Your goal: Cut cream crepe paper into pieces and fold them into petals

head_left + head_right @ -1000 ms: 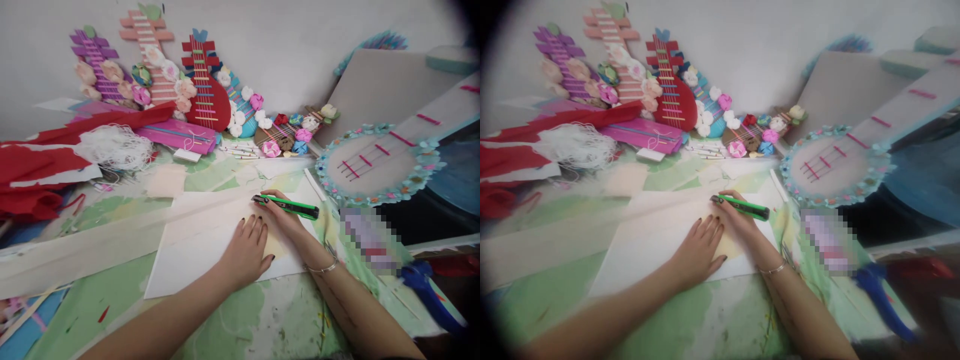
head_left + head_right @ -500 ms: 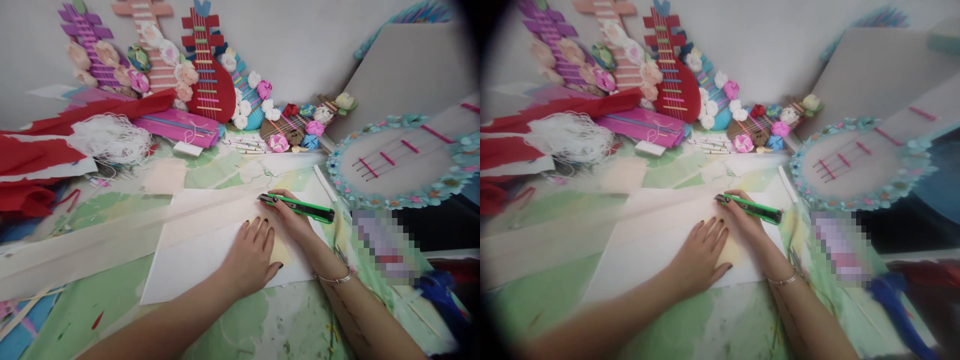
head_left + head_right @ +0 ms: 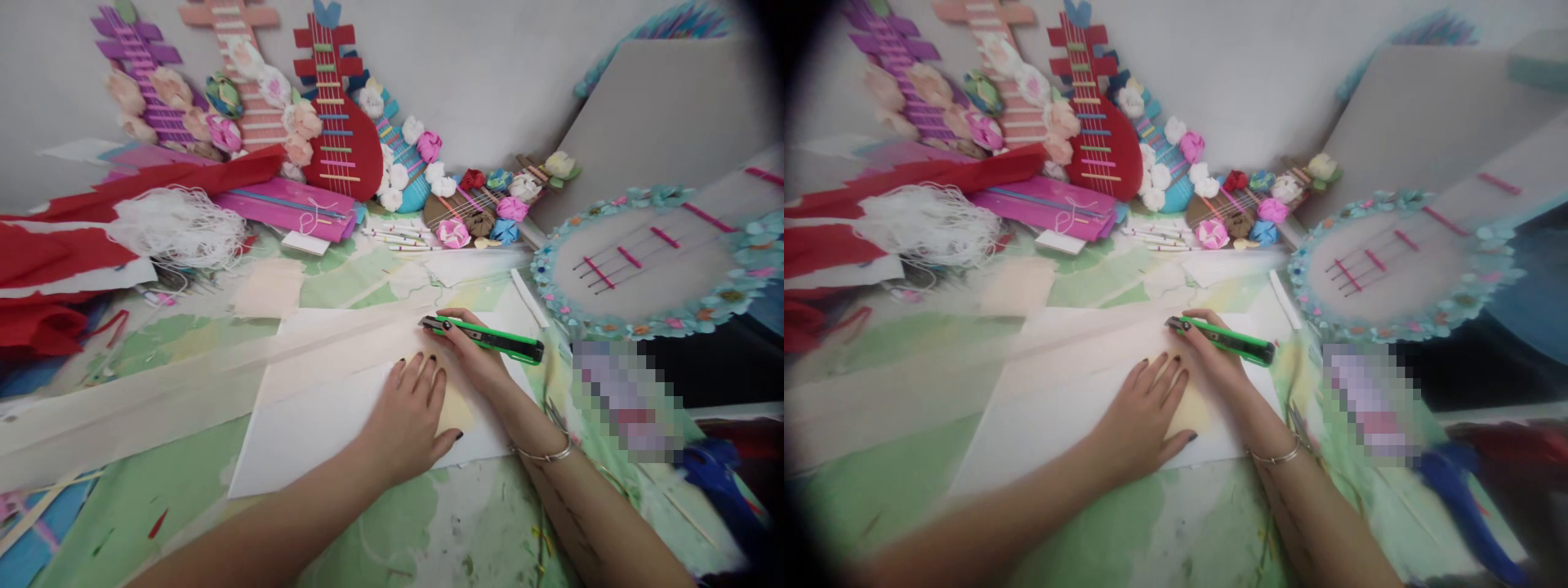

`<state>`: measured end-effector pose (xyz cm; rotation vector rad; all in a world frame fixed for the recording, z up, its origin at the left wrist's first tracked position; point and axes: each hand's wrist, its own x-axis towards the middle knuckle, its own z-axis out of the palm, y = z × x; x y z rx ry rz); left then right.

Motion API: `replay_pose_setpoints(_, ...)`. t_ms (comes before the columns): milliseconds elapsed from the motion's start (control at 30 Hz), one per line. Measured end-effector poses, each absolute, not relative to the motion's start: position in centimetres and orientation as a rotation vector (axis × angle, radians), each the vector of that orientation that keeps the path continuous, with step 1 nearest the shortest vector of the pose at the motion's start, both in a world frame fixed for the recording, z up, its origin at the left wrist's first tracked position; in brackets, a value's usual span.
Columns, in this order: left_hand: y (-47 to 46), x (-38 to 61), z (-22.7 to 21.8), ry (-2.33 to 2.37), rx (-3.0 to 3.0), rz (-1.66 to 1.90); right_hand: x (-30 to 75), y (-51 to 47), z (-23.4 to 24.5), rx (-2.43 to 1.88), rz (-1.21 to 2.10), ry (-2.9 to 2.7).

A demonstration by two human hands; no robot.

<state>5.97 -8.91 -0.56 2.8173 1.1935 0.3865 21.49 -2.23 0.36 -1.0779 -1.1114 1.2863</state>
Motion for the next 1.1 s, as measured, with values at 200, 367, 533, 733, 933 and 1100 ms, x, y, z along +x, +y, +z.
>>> replay_pose_setpoints(200,-8.8,6.0,-1.0,1.177,2.831,0.411,22.2,-2.5,0.7,-1.087,1.191,-1.169)
replay_pose_setpoints(367,-8.8,6.0,-1.2,1.165,2.822,0.411,22.6,-2.5,0.8,-1.004,1.395,-1.233)
replay_pose_setpoints(533,-8.8,6.2,-1.3,1.174,2.814,0.413,22.1,-2.7,1.1,-0.898,1.603,-1.164)
replay_pose_setpoints(733,-8.9,6.1,-1.0,1.192,2.811,0.426,21.7,-2.5,1.1,-0.913,1.557,-1.002)
replay_pose_setpoints(933,-8.8,6.1,-0.7,1.184,2.825,0.413,22.3,-1.4,0.4,-0.874,1.414,-0.776)
replay_pose_setpoints(1100,-8.7,6.0,-0.8,1.171,2.812,0.418,22.3,-1.4,0.5,-0.878,1.394,-0.755)
